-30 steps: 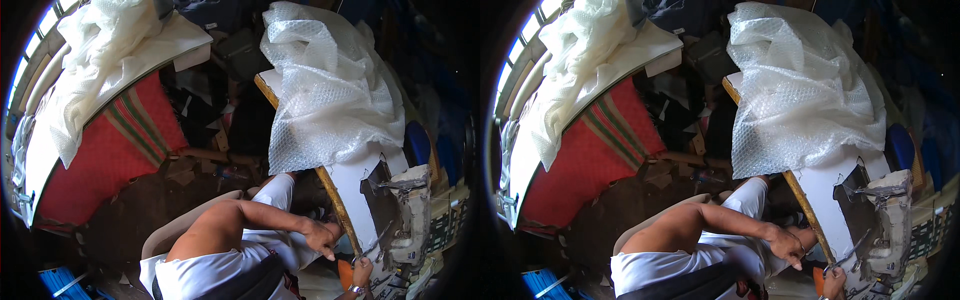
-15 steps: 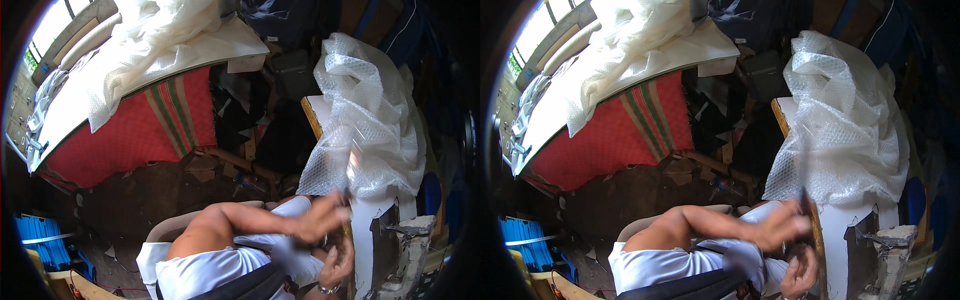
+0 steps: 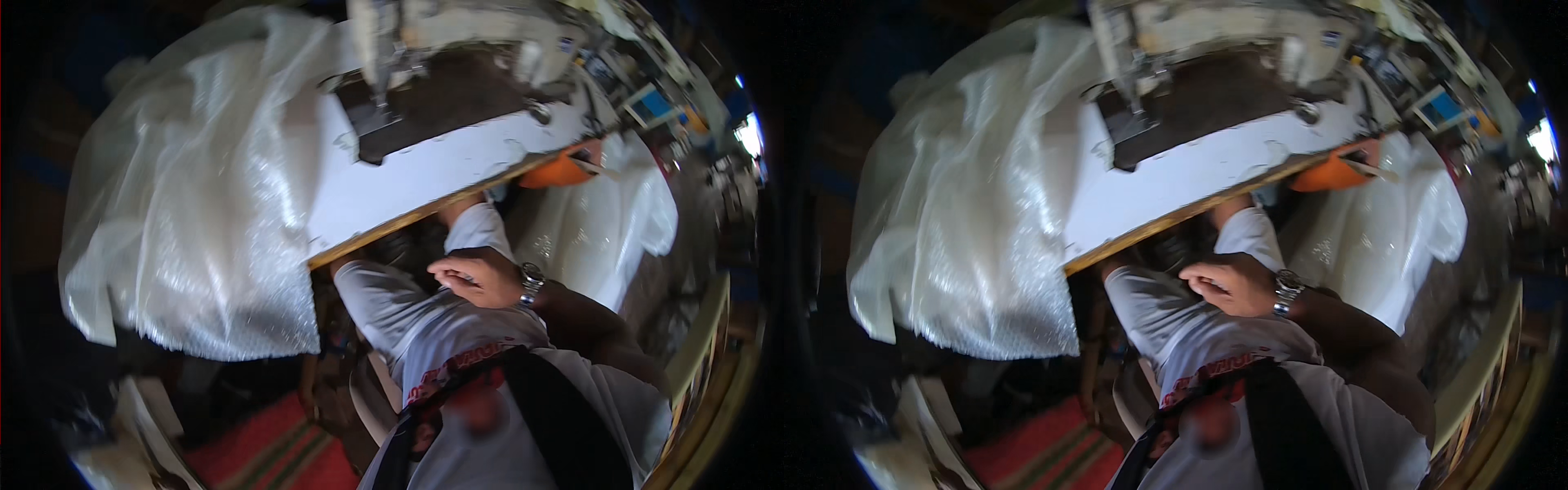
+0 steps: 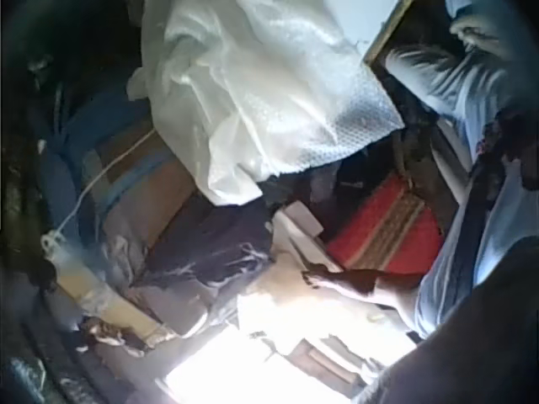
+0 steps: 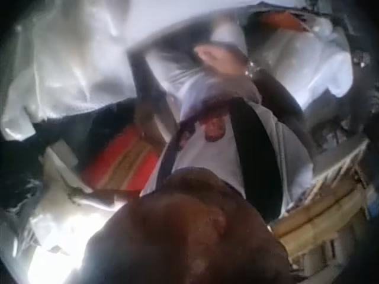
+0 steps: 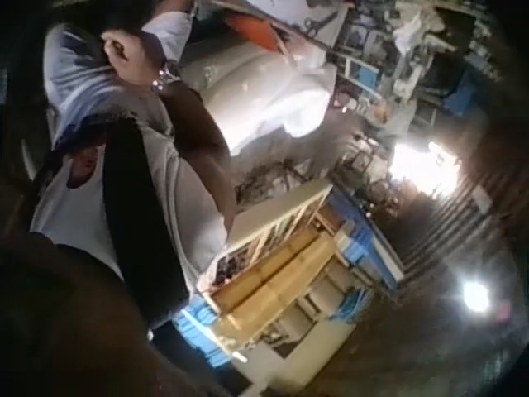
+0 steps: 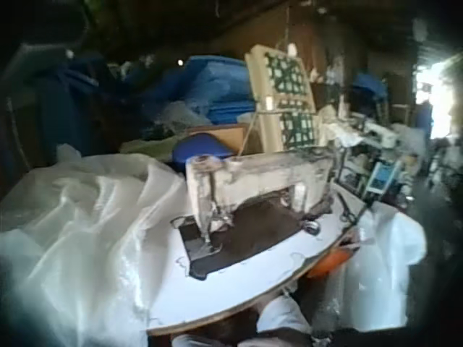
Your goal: Sewing bubble wrap using an industrial sewing machine.
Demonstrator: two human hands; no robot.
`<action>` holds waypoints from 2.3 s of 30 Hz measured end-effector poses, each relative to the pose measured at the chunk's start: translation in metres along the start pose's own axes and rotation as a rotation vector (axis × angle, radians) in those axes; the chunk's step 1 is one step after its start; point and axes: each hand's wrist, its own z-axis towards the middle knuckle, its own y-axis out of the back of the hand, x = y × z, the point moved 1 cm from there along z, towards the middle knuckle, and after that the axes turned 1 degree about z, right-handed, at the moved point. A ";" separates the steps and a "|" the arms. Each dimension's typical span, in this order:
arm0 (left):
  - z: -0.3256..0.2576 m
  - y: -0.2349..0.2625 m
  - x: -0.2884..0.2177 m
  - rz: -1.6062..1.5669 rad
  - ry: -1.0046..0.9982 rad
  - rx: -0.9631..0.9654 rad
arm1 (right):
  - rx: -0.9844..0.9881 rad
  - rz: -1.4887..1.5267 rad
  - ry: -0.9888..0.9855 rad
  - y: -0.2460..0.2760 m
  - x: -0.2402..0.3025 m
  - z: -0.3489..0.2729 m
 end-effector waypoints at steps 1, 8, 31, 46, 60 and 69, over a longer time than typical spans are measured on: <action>0.003 -0.011 -0.003 0.010 0.000 0.011 | -0.057 0.008 -0.020 0.008 -0.004 -0.002; 0.003 -0.042 -0.033 0.042 -0.045 0.095 | -0.774 -0.382 0.002 0.123 -0.039 -0.003; -0.194 -0.037 -0.405 -0.215 -1.325 0.785 | -0.721 -0.084 -0.892 0.369 -0.229 -0.138; -0.206 -0.067 -0.360 -0.606 -1.016 0.807 | 0.437 1.191 -0.269 0.013 -0.020 0.042; -0.203 -0.078 -0.368 -0.499 -0.813 0.692 | -0.074 0.441 -0.033 0.080 -0.014 -0.002; -0.194 0.003 -0.455 -0.978 -0.791 0.651 | -0.521 -0.832 -0.227 0.181 -0.060 0.027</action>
